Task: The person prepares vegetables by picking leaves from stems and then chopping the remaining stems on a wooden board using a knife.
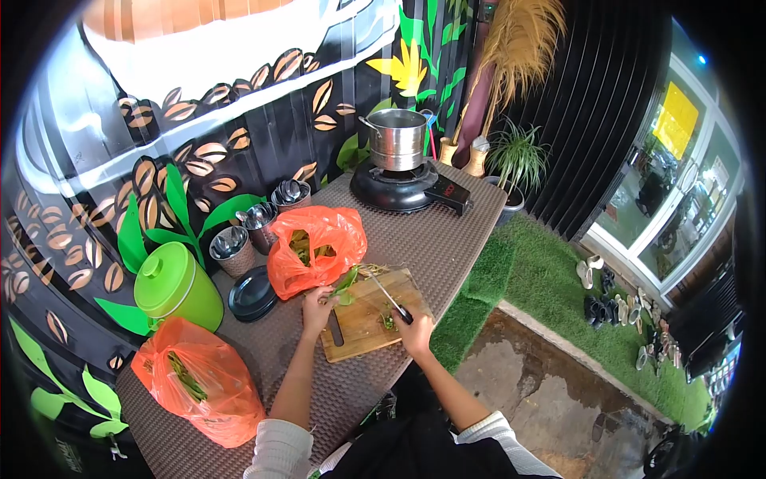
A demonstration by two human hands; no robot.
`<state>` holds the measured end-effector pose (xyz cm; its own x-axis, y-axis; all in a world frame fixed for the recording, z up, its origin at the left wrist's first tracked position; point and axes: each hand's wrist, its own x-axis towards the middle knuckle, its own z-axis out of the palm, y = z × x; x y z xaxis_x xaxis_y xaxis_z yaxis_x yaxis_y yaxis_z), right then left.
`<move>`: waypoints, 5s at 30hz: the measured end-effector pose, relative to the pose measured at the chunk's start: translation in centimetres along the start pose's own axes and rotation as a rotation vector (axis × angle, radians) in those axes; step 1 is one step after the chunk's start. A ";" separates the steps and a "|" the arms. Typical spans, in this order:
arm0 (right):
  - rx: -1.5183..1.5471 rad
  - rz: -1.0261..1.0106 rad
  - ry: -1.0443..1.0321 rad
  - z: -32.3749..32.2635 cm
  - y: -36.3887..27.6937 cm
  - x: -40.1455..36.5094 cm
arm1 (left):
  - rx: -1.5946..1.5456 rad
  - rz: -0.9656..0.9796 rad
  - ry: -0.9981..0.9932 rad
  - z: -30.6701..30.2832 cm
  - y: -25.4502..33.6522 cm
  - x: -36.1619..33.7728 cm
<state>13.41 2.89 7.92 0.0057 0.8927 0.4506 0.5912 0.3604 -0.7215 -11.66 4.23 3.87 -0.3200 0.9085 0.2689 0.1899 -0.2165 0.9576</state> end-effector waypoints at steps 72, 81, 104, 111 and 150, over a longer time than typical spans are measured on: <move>0.149 0.292 -0.227 3.1 5.7 -4.5 | 0.756 0.124 0.056 8.9 1.7 -8.2; -0.149 0.108 -0.337 -0.3 2.9 -5.7 | 0.680 0.226 -0.062 8.7 -0.1 -7.6; -0.499 -0.041 -0.609 -1.9 1.7 -2.1 | 0.827 0.335 0.004 8.8 1.1 -8.2; -0.575 -0.081 -0.693 -1.1 1.8 -2.6 | 0.914 0.370 -0.013 8.8 0.8 -8.3; -0.469 0.047 -0.582 2.0 0.9 -3.7 | 0.745 0.277 -0.017 8.5 0.6 -8.1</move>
<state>12.30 0.44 4.56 -0.3115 0.9500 -0.0205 0.8833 0.2815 -0.3748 -1.07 -0.22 1.34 -0.1569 0.8633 0.4798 0.8335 -0.1448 0.5332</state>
